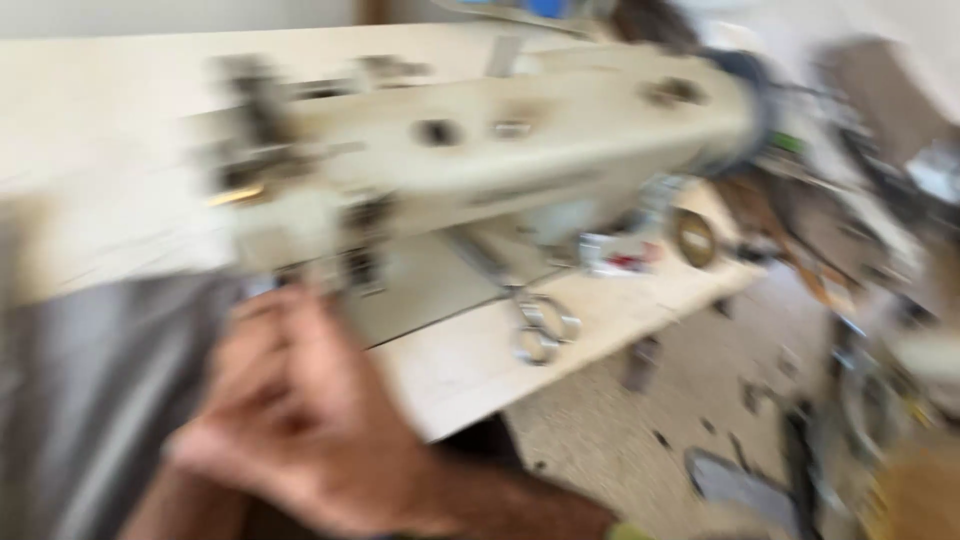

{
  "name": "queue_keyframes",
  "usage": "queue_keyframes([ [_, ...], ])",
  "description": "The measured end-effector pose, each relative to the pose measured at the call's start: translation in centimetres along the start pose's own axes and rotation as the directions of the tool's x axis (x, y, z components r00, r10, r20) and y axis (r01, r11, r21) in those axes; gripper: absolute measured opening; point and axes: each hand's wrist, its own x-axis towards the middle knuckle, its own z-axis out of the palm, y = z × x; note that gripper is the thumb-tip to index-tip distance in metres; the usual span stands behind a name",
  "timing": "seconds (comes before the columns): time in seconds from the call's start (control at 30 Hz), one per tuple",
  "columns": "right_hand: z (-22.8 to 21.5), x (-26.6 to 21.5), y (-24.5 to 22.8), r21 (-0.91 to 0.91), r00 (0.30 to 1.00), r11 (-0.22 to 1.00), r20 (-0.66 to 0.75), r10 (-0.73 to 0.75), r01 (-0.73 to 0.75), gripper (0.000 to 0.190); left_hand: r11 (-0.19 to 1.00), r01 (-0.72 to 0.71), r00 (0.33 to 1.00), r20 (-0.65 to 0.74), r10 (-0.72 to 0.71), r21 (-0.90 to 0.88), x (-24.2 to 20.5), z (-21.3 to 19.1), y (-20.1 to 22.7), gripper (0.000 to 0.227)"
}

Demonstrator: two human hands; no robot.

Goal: Sewing a black fabric strip onto a grey fabric piece using an industrial sewing machine and trimming thread with scissors

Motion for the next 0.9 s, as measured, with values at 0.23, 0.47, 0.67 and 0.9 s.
queue_keyframes([
  [0.23,1.3,1.1,3.0,-0.438,0.976,0.883,-0.053,-0.21,0.166,0.11,0.921,0.263,0.93,-0.177,-0.322,-0.288,0.1,-0.1,1.4,0.044],
  [0.47,1.2,0.2,1.2,-0.794,0.977,0.608,-0.119,-0.177,0.013,0.101,0.873,0.226,0.932,-0.165,-0.323,-0.432,2.3,1.4,-1.0,0.062],
  [0.67,-0.7,-2.2,3.6,-0.784,0.994,0.615,0.015,-0.113,0.082,0.073,0.884,0.082,0.951,-0.23,-0.208,-0.46,1.6,1.8,-0.7,0.074],
  [0.9,-4.2,-1.5,6.4,-0.868,0.973,0.492,-0.047,-0.224,0.071,0.041,0.883,-0.025,0.937,-0.319,-0.143,-0.468,2.3,2.5,-3.0,0.064],
])
